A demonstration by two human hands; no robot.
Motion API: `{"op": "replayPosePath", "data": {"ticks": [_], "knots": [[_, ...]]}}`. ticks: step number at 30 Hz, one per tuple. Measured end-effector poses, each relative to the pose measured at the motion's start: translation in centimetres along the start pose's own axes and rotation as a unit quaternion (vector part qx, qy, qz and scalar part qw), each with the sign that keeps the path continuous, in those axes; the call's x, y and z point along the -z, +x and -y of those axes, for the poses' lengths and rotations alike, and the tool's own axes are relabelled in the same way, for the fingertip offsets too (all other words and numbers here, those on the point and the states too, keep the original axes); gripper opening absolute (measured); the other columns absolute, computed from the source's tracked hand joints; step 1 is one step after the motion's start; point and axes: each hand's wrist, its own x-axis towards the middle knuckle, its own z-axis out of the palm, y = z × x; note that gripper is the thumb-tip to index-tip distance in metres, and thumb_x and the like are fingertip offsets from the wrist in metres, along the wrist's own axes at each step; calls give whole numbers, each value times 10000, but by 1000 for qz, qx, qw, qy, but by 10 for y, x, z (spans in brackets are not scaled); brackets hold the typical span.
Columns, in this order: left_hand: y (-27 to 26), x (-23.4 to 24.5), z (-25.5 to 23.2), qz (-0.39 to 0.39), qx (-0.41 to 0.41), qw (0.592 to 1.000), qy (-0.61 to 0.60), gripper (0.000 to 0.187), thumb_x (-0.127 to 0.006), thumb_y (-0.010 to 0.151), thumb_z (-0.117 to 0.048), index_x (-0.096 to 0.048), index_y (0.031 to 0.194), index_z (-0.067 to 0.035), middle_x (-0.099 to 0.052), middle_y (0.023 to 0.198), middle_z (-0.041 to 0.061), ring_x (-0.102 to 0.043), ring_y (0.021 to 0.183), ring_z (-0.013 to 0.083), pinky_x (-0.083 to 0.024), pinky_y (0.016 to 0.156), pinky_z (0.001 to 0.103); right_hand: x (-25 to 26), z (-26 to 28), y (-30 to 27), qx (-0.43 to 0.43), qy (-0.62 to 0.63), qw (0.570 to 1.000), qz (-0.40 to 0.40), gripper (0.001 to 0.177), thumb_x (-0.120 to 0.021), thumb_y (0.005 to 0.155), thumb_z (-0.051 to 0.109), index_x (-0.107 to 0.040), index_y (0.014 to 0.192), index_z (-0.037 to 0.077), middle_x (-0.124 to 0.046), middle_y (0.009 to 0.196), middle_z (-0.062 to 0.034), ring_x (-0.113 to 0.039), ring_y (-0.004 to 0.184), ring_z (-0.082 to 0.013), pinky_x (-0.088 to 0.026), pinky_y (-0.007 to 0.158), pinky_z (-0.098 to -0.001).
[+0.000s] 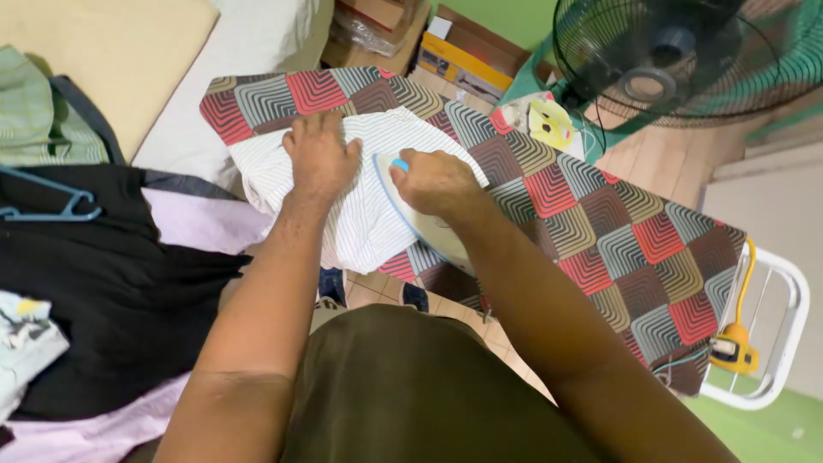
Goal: The person irons a white striped shirt on an ironing board. They smooth the fabric with one hand while moving the iron with the other, periodically lifting and repositioning the shirt to access different sections. The person uses a blue and white electric iron to press the garment flat.
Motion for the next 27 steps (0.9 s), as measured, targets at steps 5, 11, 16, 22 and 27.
{"op": "replayPosePath", "data": {"ticks": [5,11,16,22,27], "knots": [[26,-3,1,113,5,994,-3,408,-797,825,-315,-694,1128,-61,-630,1177,172,-468,1196,376,-290,1018,595,-5,19,-2,-61,15,998,-14,404,-495,992,437,-665,1230,158,-729,1079,-197,-668,1054,-404,-507,942,-520],[51,-5,13,147,11,985,-88,257,-762,855,-245,-694,1033,-72,-705,1015,156,-603,1058,371,-370,979,518,-20,45,-41,-134,17,990,37,495,-480,977,445,-532,1425,240,-727,1053,-195,-695,973,-406,-533,896,-528],[64,-9,27,176,21,976,-126,278,-739,887,-241,-659,1082,-59,-730,853,147,-684,925,361,-400,982,486,-27,62,-45,-161,21,987,19,499,-479,977,448,-542,1416,220,-735,1052,-188,-707,969,-391,-536,885,-529],[76,-8,31,228,42,961,-148,276,-744,867,-287,-686,1076,-117,-740,895,133,-684,951,329,-382,1006,466,-11,78,-7,-213,50,975,-33,444,-458,996,449,-624,1329,207,-744,1066,-170,-703,998,-391,-537,888,-534],[86,-12,29,255,58,956,-131,171,-715,854,-250,-710,989,-146,-758,923,85,-690,973,293,-370,1036,465,-14,80,-12,-213,61,973,-62,455,-485,974,456,-632,1331,215,-737,1084,-170,-690,1024,-395,-524,914,-524]]}}
